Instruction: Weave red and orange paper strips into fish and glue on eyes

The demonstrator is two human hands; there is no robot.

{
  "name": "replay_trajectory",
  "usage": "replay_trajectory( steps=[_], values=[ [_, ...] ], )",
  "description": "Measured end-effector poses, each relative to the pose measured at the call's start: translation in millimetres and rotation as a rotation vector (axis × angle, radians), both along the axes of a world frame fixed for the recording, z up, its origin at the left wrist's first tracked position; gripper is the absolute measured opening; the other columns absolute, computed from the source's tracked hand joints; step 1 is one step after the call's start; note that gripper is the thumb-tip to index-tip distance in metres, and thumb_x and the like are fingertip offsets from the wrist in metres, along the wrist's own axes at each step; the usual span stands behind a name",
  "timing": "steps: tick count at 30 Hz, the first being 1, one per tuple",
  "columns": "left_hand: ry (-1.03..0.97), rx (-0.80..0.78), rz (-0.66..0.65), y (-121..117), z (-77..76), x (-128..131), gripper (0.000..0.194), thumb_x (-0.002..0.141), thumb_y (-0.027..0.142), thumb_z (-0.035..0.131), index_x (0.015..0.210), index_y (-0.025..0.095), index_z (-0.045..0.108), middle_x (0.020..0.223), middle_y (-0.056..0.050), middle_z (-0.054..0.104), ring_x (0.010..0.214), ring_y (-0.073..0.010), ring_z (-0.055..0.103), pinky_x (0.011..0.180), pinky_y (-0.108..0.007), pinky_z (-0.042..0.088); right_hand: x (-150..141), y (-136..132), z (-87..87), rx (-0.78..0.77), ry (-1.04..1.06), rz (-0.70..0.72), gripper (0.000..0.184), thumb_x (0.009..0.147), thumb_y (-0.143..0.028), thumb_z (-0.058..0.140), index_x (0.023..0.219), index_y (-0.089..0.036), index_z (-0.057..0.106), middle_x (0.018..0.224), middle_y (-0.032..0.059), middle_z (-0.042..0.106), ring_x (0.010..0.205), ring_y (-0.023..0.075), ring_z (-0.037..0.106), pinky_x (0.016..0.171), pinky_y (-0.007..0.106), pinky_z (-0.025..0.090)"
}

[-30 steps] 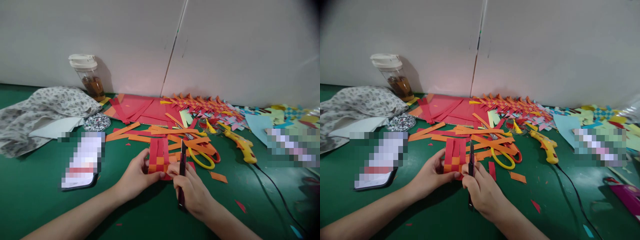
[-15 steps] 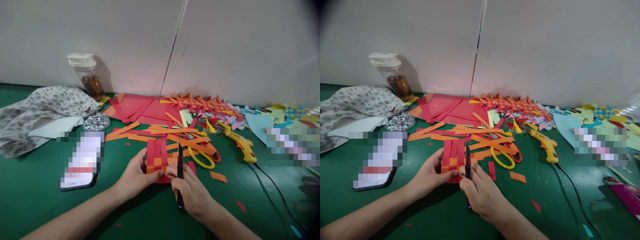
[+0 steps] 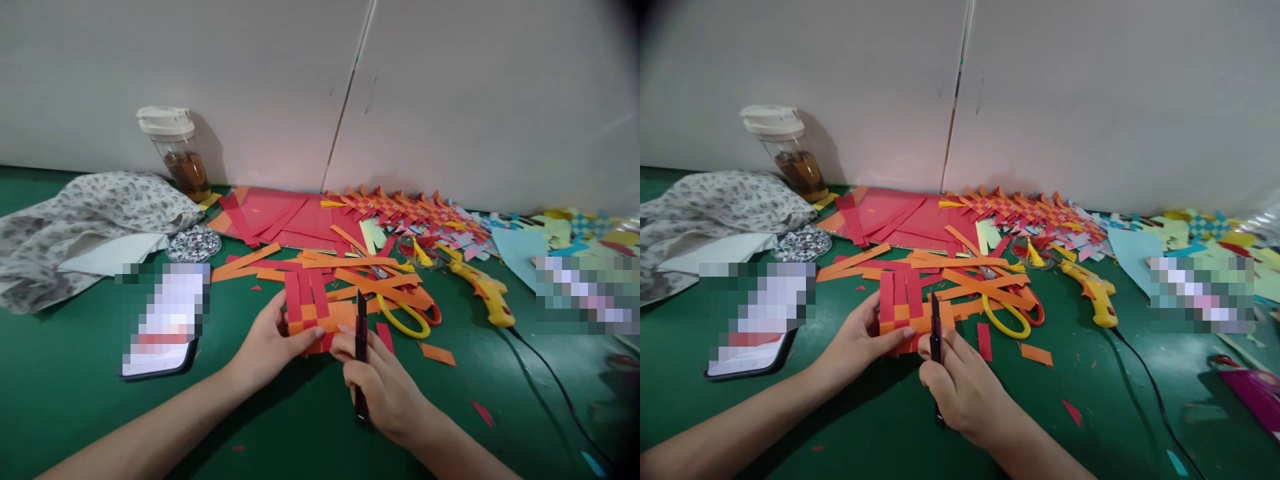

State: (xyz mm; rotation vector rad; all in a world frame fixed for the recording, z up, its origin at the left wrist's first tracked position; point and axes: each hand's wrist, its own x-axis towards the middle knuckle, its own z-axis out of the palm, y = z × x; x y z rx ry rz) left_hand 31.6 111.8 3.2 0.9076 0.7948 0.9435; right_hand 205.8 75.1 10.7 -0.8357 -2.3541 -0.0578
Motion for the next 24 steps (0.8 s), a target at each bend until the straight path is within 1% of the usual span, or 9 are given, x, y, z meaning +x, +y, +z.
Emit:
replay_trajectory(
  steps=[4,8,12,17,24],
  values=[
    [0.007,-0.001,-0.002,0.4,-0.8,-0.6,0.047,0.069,0.017,0.069,0.111,0.018,0.047,0.105,-0.009,0.066,0.091,-0.0238,0.065,0.08,-0.037,0.051,2.5,-0.5,-3.8,-0.02,-0.001,-0.013,0.021,0.081,-0.002,0.035,0.074,-0.021,0.041,0.085,0.0077,0.058,0.077,0.0156,0.053,0.071,0.032,0.05],
    [0.004,-0.006,-0.007,1.0,-1.5,-0.3,0.045,0.07,0.017,0.068,0.11,0.018,0.047,0.103,-0.008,0.067,0.089,-0.0218,0.065,0.077,-0.035,0.052,5.3,-0.8,-7.9,-0.038,0.008,-0.008,0.019,0.082,-0.003,0.037,0.074,-0.02,0.041,0.089,0.0083,0.057,0.084,0.0171,0.054,0.076,0.036,0.049],
    [0.018,-0.003,-0.009,1.3,-2.3,-0.8,0.046,0.07,0.018,0.068,0.111,0.018,0.047,0.102,-0.007,0.067,0.087,-0.0217,0.065,0.075,-0.034,0.052,7.3,-1.7,-11.6,-0.076,0.03,-0.015,0.02,0.081,-0.003,0.039,0.073,-0.02,0.042,0.091,0.0073,0.058,0.088,0.0175,0.054,0.08,0.038,0.049],
    [0.045,0.009,-0.016,1.2,-3.0,-1.3,0.046,0.071,0.019,0.068,0.112,0.018,0.046,0.099,-0.007,0.067,0.081,-0.02,0.065,0.065,-0.029,0.051,9.2,-2.8,-14.4,-0.104,0.043,-0.009,0.02,0.079,0.0,0.043,0.072,-0.02,0.043,0.093,0.0079,0.058,0.091,0.0179,0.054,0.084,0.04,0.047],
    [0.025,0.005,-0.006,0.9,-3.3,-1.3,0.048,0.071,0.018,0.068,0.113,0.018,0.046,0.101,-0.006,0.067,0.084,-0.0188,0.065,0.07,-0.029,0.052,11.9,-2.9,-23.8,-0.15,0.055,-0.012,0.019,0.08,-0.002,0.045,0.072,-0.019,0.045,0.096,0.0072,0.057,0.092,0.0184,0.053,0.086,0.042,0.045]
  ],
)
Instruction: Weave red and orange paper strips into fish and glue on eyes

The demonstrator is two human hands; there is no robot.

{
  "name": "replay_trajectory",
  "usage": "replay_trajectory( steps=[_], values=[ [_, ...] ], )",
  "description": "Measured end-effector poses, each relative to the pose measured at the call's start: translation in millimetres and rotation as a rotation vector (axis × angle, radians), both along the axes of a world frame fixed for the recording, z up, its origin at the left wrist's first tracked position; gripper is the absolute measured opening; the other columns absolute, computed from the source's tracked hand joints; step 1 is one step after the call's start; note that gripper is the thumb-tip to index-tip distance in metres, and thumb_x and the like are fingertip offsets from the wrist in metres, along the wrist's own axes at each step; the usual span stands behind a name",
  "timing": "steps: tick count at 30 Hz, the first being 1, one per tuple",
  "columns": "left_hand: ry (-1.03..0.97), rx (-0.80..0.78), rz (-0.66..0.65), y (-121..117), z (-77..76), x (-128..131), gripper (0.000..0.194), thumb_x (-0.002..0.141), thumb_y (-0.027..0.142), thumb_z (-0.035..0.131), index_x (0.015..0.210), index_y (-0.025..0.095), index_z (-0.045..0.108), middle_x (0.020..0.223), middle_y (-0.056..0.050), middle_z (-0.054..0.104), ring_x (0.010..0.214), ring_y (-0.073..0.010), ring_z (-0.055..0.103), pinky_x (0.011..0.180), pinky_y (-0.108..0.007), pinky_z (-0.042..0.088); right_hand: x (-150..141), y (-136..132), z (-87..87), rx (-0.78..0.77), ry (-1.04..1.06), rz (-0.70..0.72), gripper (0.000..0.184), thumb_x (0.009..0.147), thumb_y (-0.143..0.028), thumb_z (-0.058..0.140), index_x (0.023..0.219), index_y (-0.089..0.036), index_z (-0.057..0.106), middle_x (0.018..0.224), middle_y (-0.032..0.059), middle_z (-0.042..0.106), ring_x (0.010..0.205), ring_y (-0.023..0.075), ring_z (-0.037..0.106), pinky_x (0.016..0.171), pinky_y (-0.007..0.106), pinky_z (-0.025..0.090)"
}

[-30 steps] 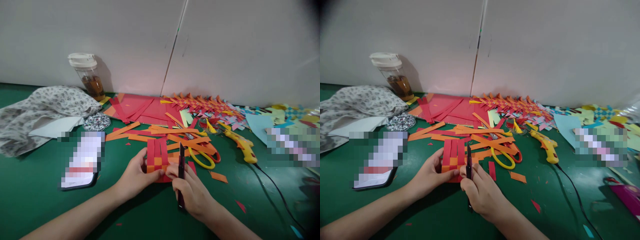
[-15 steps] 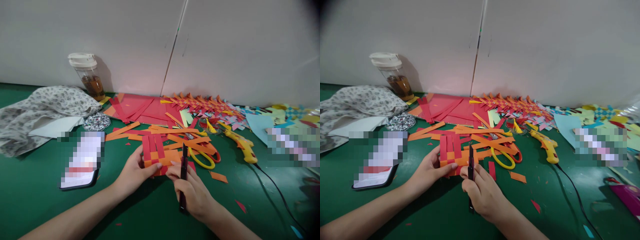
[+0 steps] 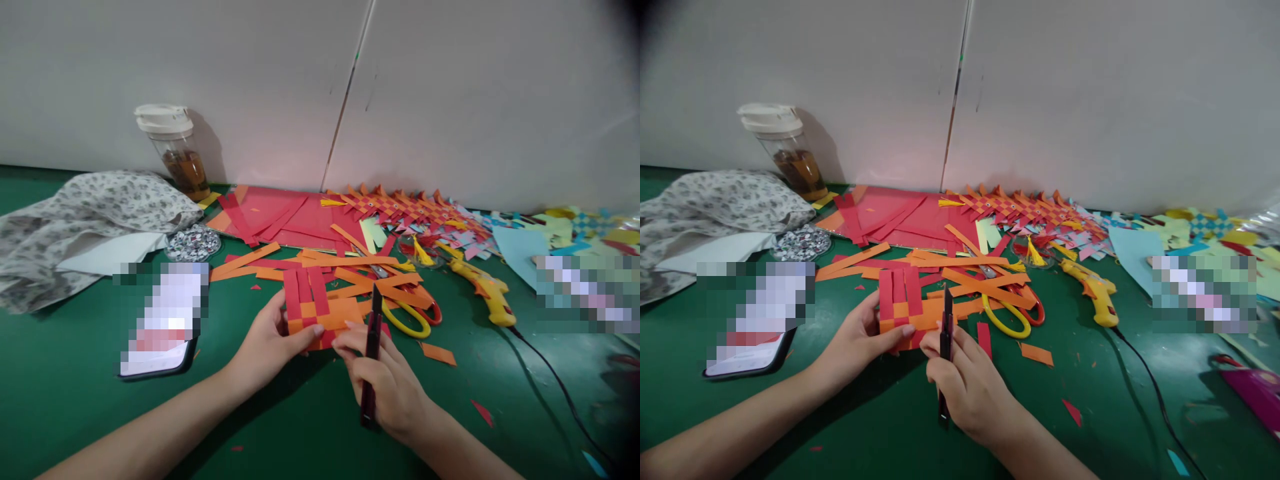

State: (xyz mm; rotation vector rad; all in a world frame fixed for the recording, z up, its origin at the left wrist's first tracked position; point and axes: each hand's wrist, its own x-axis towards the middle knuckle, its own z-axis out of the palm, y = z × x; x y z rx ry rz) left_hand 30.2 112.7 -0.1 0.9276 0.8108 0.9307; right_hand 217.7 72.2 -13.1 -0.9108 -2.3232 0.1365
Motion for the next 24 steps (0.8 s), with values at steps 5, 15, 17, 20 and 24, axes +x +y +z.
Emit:
replay_trajectory(
  steps=[5,15,17,20,24],
  values=[
    [-0.011,-0.007,0.002,0.0,0.5,-0.4,0.047,0.071,0.016,0.068,0.113,0.018,0.046,0.103,-0.007,0.067,0.087,-0.0194,0.065,0.072,-0.029,0.053,0.0,0.0,-5.5,0.017,0.017,-0.009,0.019,0.078,-0.002,0.049,0.072,-0.02,0.045,0.096,0.0062,0.058,0.09,0.0184,0.054,0.085,0.042,0.045],
    [-0.108,-0.005,-0.011,-1.3,0.3,1.1,0.049,0.071,0.012,0.068,0.114,0.017,0.045,0.11,-0.009,0.065,0.096,-0.0213,0.063,0.082,-0.033,0.051,-7.6,0.9,6.1,0.093,0.123,-0.154,0.027,0.072,-0.004,0.06,0.074,-0.023,0.041,0.092,0.0026,0.061,0.089,0.0189,0.058,0.081,0.039,0.047],
    [-0.103,0.005,-0.021,-1.0,-0.2,1.2,0.049,0.071,0.012,0.068,0.114,0.017,0.045,0.112,-0.009,0.064,0.096,-0.0212,0.063,0.082,-0.033,0.051,-9.9,2.2,9.1,0.059,0.273,-0.242,0.029,0.072,-0.005,0.061,0.079,-0.023,0.039,0.096,0.0046,0.06,0.094,0.0196,0.058,0.084,0.041,0.046],
    [-0.066,0.007,-0.022,-1.2,1.1,1.2,0.048,0.07,0.013,0.069,0.113,0.017,0.047,0.112,-0.009,0.064,0.097,-0.0214,0.063,0.082,-0.033,0.052,-10.9,7.0,12.8,-0.096,0.488,-0.393,0.029,0.075,-0.012,0.061,0.086,-0.023,0.036,0.105,0.0086,0.057,0.101,0.0212,0.055,0.087,0.043,0.044],
    [-0.024,0.006,-0.041,-2.9,4.4,1.8,0.046,0.069,0.014,0.07,0.111,0.016,0.049,0.11,-0.009,0.065,0.096,-0.0213,0.063,0.083,-0.034,0.051,-7.3,12.8,17.1,-0.385,0.588,-0.491,0.026,0.078,-0.026,0.06,0.083,-0.024,0.035,0.099,0.0061,0.057,0.09,0.0188,0.057,0.076,0.035,0.048]
  ],
)
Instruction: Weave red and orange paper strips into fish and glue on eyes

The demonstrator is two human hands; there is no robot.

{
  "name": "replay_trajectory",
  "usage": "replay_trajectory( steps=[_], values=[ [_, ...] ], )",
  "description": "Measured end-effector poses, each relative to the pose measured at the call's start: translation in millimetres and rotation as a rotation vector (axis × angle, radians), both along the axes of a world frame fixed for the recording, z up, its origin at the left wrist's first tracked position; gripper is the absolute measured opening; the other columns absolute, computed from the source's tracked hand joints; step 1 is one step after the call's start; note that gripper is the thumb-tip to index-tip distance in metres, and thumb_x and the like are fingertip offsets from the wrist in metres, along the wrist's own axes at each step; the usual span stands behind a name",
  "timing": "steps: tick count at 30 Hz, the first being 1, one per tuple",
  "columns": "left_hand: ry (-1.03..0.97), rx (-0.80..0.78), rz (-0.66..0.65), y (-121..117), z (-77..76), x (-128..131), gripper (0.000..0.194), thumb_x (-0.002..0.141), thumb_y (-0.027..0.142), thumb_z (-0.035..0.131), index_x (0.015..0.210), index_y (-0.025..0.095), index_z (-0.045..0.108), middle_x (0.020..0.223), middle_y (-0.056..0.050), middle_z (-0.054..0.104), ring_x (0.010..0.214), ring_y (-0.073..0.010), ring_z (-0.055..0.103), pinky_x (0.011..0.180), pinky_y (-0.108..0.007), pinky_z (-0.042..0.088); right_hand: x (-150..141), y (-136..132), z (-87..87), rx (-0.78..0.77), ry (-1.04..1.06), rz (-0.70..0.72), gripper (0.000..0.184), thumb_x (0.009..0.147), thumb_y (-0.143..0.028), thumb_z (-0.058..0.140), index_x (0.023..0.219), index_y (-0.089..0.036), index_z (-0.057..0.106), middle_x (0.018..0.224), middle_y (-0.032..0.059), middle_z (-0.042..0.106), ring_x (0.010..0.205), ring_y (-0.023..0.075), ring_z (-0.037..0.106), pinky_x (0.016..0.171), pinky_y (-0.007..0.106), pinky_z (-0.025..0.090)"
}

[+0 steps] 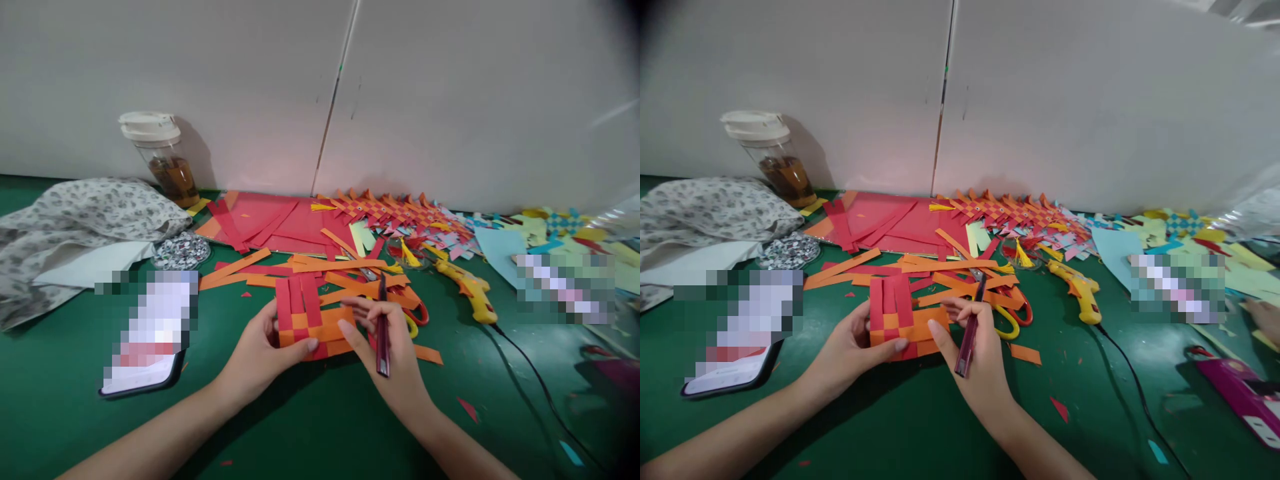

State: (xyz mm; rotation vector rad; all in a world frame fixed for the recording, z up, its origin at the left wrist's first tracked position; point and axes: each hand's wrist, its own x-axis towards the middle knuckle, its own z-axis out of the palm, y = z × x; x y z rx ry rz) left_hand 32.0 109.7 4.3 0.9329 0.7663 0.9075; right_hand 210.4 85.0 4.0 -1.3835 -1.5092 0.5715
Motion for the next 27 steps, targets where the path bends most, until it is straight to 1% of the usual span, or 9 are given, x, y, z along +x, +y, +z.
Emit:
replay_trajectory(
  steps=[3,6,9,12,16,19,22,25,27],
  values=[
    [0.06,0.016,0.019,-1.3,-0.1,0.3,0.045,0.067,0.017,0.072,0.108,0.017,0.052,0.107,-0.007,0.066,0.094,-0.021,0.064,0.082,-0.033,0.052,1.4,-1.2,2.0,-0.088,-0.077,0.001,0.027,0.077,-0.03,0.061,0.077,-0.023,0.035,0.076,-0.0014,0.051,0.064,0.0122,0.052,0.059,0.027,0.045],
    [0.131,0.033,0.065,-1.9,-1.8,0.2,0.044,0.066,0.021,0.073,0.105,0.018,0.055,0.105,-0.006,0.067,0.094,-0.0207,0.063,0.082,-0.032,0.051,-1.0,-4.3,2.4,-0.032,-0.132,-0.023,0.028,0.075,-0.028,0.062,0.074,-0.023,0.035,0.069,-0.0038,0.046,0.056,0.0102,0.047,0.052,0.024,0.042],
    [0.156,0.035,0.058,-2.2,-2.7,0.0,0.037,0.067,0.023,0.071,0.101,0.018,0.058,0.101,-0.005,0.068,0.092,-0.0204,0.064,0.08,-0.032,0.052,-4.3,-5.0,1.8,0.071,-0.14,-0.054,0.027,0.075,-0.025,0.063,0.073,-0.023,0.035,0.069,-0.0033,0.049,0.059,0.0111,0.052,0.054,0.024,0.044],
    [0.178,0.033,0.019,-3.1,-2.4,-0.1,0.032,0.068,0.024,0.071,0.097,0.017,0.06,0.1,-0.005,0.069,0.09,-0.0207,0.065,0.079,-0.032,0.052,-5.6,-3.8,0.9,0.147,-0.138,-0.084,0.027,0.074,-0.023,0.064,0.073,-0.023,0.037,0.072,-0.0017,0.054,0.066,0.0134,0.059,0.059,0.026,0.048],
    [0.278,0.054,0.002,-4.6,-2.4,0.2,0.025,0.068,0.029,0.07,0.089,0.016,0.064,0.093,-0.005,0.071,0.082,-0.0208,0.066,0.072,-0.03,0.053,-4.9,-3.0,-0.4,0.242,-0.157,-0.09,0.027,0.072,-0.018,0.065,0.072,-0.023,0.038,0.074,-0.0009,0.057,0.076,0.016,0.062,0.067,0.03,0.05],
    [0.334,0.084,0.015,-4.6,-4.9,0.2,0.023,0.069,0.031,0.069,0.086,0.016,0.065,0.088,-0.005,0.072,0.078,-0.0205,0.066,0.069,-0.029,0.053,-4.6,-3.4,-0.4,0.317,-0.154,-0.048,0.029,0.071,-0.013,0.064,0.072,-0.023,0.038,0.075,-0.0011,0.06,0.078,0.0161,0.063,0.072,0.032,0.05],
    [0.331,0.102,0.025,-3.7,-7.4,-0.3,0.023,0.07,0.032,0.068,0.087,0.015,0.065,0.09,-0.006,0.071,0.079,-0.0212,0.066,0.07,-0.031,0.053,-5.2,-4.9,-1.0,0.375,-0.162,0.035,0.032,0.069,-0.008,0.065,0.073,-0.024,0.038,0.077,-0.0007,0.065,0.08,0.0177,0.063,0.076,0.037,0.049],
    [0.332,0.115,0.032,-2.9,-7.6,-1.2,0.024,0.07,0.032,0.067,0.087,0.015,0.065,0.091,-0.006,0.071,0.081,-0.0223,0.066,0.07,-0.032,0.053,-6.1,-7.6,-3.4,0.382,-0.191,0.098,0.034,0.068,-0.006,0.065,0.074,-0.024,0.037,0.08,-0.0003,0.068,0.082,0.0189,0.064,0.082,0.043,0.047],
    [0.334,0.119,0.035,-2.7,-7.0,-1.7,0.023,0.07,0.032,0.067,0.086,0.015,0.066,0.091,-0.007,0.071,0.081,-0.0229,0.066,0.069,-0.033,0.053,-6.2,-9.7,-5.6,0.387,-0.211,0.122,0.033,0.069,-0.006,0.064,0.075,-0.025,0.037,0.082,0.0002,0.068,0.083,0.0193,0.064,0.082,0.044,0.046]
  ],
)
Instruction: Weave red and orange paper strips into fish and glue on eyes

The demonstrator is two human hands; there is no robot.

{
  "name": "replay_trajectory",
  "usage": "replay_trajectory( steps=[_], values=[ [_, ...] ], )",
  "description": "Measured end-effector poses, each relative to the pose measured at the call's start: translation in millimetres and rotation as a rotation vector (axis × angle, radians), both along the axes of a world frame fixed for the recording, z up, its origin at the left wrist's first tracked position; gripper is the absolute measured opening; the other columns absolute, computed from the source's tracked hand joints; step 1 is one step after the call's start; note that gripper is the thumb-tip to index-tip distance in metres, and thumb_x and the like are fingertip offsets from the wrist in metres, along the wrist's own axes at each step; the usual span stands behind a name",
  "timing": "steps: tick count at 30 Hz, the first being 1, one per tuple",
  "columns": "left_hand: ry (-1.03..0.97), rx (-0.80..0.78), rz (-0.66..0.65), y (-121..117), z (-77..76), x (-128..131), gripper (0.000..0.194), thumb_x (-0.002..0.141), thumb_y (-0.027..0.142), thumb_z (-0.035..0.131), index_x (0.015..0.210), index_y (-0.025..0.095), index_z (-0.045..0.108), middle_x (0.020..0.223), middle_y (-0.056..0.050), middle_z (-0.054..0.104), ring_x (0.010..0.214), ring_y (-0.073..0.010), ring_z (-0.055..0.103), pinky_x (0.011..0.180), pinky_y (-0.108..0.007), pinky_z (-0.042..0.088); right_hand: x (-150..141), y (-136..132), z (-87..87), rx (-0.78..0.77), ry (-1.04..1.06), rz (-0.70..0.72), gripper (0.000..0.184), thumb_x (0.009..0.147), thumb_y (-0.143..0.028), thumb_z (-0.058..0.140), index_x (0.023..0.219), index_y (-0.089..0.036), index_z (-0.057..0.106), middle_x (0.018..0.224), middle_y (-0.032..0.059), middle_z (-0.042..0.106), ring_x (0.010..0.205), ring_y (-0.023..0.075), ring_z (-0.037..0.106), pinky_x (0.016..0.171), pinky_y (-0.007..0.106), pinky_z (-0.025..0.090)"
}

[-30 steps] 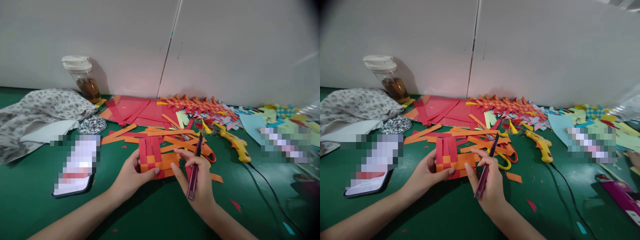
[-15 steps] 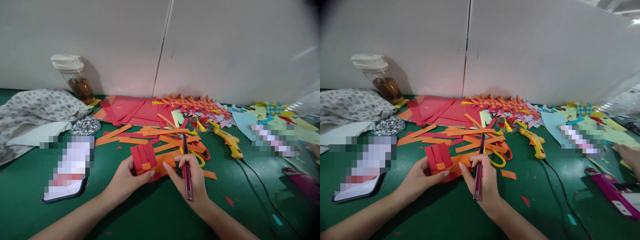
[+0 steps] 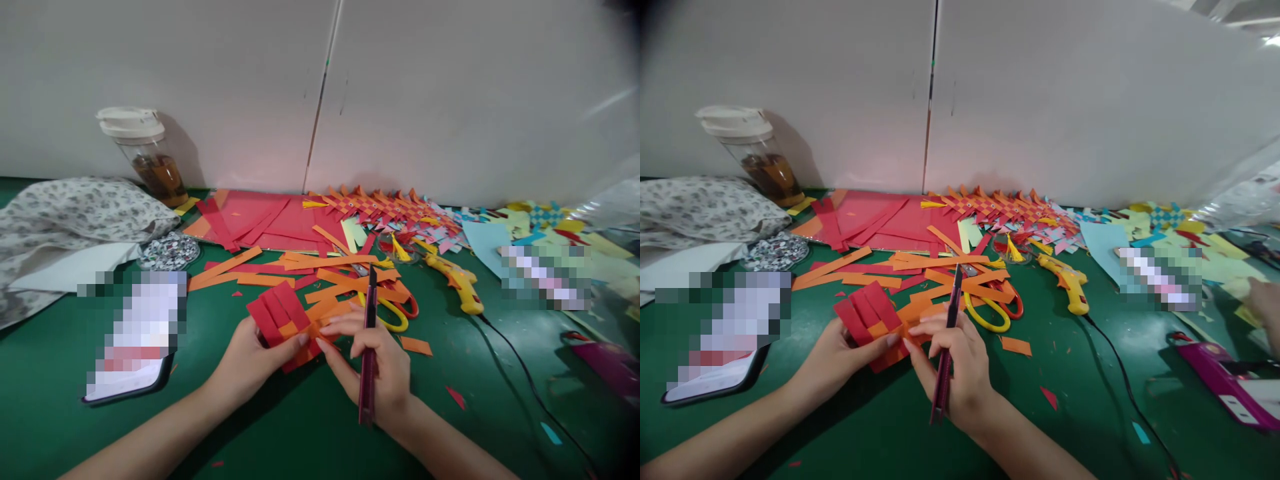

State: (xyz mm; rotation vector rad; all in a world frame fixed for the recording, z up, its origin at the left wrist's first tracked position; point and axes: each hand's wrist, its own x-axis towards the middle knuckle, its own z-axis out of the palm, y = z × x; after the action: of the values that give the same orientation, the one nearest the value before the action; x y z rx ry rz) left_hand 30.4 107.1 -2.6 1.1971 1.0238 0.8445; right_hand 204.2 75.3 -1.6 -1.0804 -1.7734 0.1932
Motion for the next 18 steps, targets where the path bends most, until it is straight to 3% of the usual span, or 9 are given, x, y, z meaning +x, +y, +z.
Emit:
replay_trajectory(
  steps=[6,12,18],
  values=[
    [-0.021,-0.004,-0.025,-0.5,0.6,0.5,0.021,0.071,0.032,0.067,0.085,0.016,0.066,0.091,-0.005,0.072,0.082,-0.0229,0.066,0.069,-0.03,0.053,-0.4,-4.0,-4.1,0.018,-0.036,0.084,0.033,0.07,-0.003,0.06,0.079,-0.025,0.037,0.09,0.0023,0.068,0.084,0.0196,0.065,0.085,0.046,0.046],
    [-0.049,-0.007,-0.069,-2.6,-0.2,0.8,0.027,0.073,0.03,0.066,0.097,0.018,0.064,0.104,-0.006,0.068,0.09,-0.0234,0.064,0.078,-0.034,0.051,-1.7,0.1,-3.1,-0.047,0.101,-0.001,0.031,0.072,-0.006,0.059,0.082,-0.024,0.037,0.087,0.0033,0.064,0.085,0.018,0.064,0.086,0.044,0.046],
    [0.073,0.115,-0.123,-3.6,2.3,0.9,0.023,0.075,0.029,0.062,0.095,0.018,0.064,0.096,-0.006,0.069,0.086,-0.0235,0.064,0.079,-0.035,0.05,-0.5,1.3,-3.4,-0.154,0.014,-0.034,0.028,0.074,-0.013,0.061,0.079,-0.024,0.037,0.081,0.0015,0.064,0.084,0.0187,0.063,0.085,0.042,0.045]
  ],
)
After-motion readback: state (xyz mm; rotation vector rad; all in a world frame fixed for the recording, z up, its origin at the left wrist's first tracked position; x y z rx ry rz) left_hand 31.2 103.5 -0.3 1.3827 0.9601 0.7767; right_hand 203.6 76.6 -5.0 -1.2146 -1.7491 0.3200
